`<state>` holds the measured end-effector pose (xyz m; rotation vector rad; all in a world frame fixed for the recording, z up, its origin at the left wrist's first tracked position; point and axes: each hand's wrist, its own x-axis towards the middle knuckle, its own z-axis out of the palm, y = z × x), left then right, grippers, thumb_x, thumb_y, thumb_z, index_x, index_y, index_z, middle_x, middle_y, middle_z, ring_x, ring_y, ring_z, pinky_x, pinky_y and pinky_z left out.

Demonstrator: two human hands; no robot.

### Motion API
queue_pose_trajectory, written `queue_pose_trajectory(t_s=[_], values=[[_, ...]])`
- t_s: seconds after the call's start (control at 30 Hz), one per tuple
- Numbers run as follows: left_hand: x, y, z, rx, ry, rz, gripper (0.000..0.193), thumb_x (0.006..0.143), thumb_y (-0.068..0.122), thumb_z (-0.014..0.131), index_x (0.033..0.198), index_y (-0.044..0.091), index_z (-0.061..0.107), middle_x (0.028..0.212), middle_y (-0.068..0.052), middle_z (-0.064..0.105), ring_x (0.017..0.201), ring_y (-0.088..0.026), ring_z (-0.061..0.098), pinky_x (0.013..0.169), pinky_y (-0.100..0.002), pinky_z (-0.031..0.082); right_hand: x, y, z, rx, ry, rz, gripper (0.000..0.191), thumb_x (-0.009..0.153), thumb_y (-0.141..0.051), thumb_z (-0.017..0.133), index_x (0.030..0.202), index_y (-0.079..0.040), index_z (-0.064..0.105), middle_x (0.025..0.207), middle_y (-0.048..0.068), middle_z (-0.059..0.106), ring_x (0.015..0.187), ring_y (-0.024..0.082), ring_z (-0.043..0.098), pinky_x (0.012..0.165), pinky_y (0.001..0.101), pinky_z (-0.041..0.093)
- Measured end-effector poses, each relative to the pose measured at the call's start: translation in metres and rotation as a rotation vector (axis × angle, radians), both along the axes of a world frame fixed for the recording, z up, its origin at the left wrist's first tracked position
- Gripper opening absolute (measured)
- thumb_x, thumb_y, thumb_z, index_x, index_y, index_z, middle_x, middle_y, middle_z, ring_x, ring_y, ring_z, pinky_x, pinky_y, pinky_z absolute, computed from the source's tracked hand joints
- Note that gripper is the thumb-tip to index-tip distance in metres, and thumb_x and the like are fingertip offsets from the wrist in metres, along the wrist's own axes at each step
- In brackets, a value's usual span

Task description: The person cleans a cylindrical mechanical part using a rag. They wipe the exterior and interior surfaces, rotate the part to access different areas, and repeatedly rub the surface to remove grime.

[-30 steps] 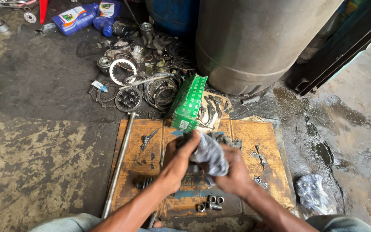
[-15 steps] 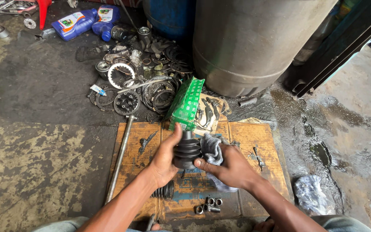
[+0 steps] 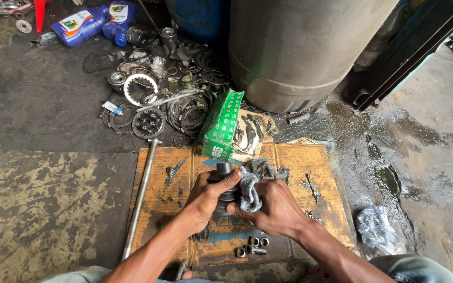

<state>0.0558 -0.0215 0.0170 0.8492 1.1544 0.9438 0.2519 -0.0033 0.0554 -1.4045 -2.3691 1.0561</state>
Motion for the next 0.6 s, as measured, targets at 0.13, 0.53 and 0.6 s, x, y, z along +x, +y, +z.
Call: queue_pose_trajectory(t_s=[0.13, 0.53, 0.6], values=[[0.007, -0.003, 0.001, 0.034, 0.148, 0.077, 0.060, 0.067, 0.068, 0.077, 0.077, 0.011, 0.061, 0.064, -0.002, 0.065, 0.052, -0.016, 0.065, 0.050, -0.029, 0.058, 0.002, -0.003, -0.007, 0.282, -0.004, 0.122, 0.038, 0.077, -0.031, 0.086, 0.067, 0.002, 0.071, 0.056, 0.013, 0.064, 0.039, 0.023, 0.051, 0.043, 0.0383, 0.045], [0.019, -0.005, 0.021, 0.075, 0.659, 0.175, 0.075, 0.061, 0.078, 0.073, 0.091, 0.010, 0.065, 0.075, -0.003, 0.071, 0.063, -0.020, 0.072, 0.065, -0.040, 0.061, 0.005, -0.005, -0.023, 0.285, 0.154, 0.074, 0.006, 0.063, 0.001, 0.067, 0.067, 0.001, 0.072, 0.069, 0.015, 0.071, 0.048, 0.024, 0.062, 0.050, 0.0385, 0.057], [0.019, -0.005, 0.021, -0.078, 0.555, 0.157, 0.074, 0.060, 0.078, 0.069, 0.090, 0.011, 0.060, 0.072, -0.002, 0.068, 0.056, -0.024, 0.072, 0.060, -0.044, 0.066, 0.005, -0.005, -0.023, 0.240, 0.294, 0.080, 0.012, 0.067, -0.001, 0.071, 0.077, -0.002, 0.076, 0.070, 0.013, 0.073, 0.051, 0.020, 0.067, 0.053, 0.0362, 0.060]])
